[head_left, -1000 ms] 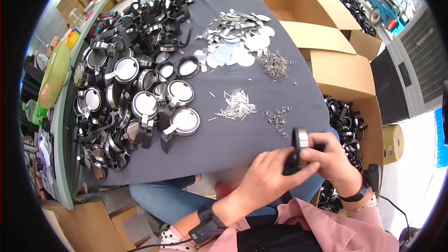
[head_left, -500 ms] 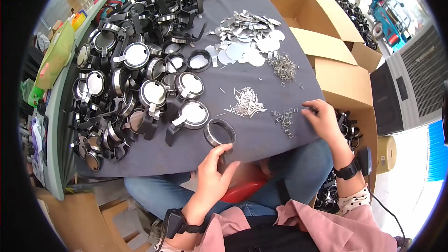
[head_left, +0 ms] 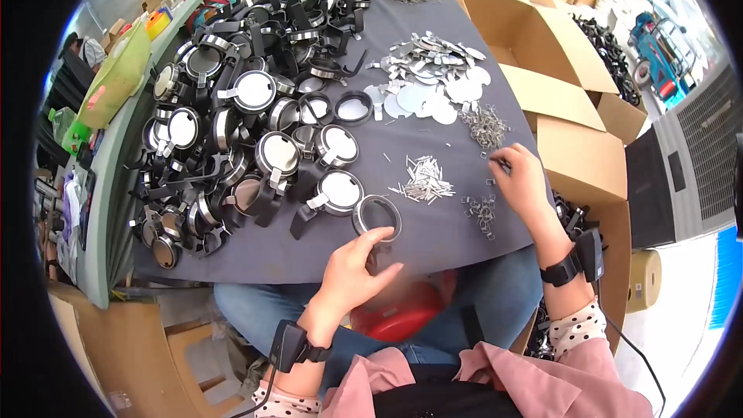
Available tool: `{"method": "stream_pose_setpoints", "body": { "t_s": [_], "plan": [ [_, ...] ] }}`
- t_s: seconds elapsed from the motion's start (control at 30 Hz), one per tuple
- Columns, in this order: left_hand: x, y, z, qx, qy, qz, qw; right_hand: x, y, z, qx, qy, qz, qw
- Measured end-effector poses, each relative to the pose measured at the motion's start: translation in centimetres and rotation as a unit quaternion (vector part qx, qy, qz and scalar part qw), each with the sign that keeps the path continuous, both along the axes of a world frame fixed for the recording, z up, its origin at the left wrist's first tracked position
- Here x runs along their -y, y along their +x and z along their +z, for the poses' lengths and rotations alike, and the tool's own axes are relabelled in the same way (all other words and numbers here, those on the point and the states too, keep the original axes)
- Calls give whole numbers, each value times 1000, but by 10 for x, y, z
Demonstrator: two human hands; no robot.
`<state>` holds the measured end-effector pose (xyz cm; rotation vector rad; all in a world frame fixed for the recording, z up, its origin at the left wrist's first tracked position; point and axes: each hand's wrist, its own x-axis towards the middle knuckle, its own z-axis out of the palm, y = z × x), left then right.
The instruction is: The recorder is assembling small metal components, possibly related to plastic or rubber products, at a workbench.
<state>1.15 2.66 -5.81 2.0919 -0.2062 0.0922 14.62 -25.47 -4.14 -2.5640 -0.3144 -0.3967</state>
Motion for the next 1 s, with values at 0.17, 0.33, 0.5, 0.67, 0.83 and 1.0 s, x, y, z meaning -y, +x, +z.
{"method": "stream_pose_setpoints", "body": {
  "t_s": [0.17,0.33,0.5,0.67,0.83,1.0],
  "plan": [
    [-2,-3,-2,31,38,1,999,-56,45,10,18,-39,69,997],
    [-4,-4,0,-12,48,-9,999,-97,87,-9,37,-149,93,984],
    [-1,-2,3,4,22,-16,1000,-80,88,-10,98,-158,77,979],
    [13,-12,9,-58,-160,-33,985,-64,-8,48,118,123,134,976],
    [50,-31,43,-12,-239,-79,968,-51,-99,73,181,91,252,946],
    [72,-44,55,106,-271,-25,956,-41,-125,74,196,78,321,923]
  ]
}}
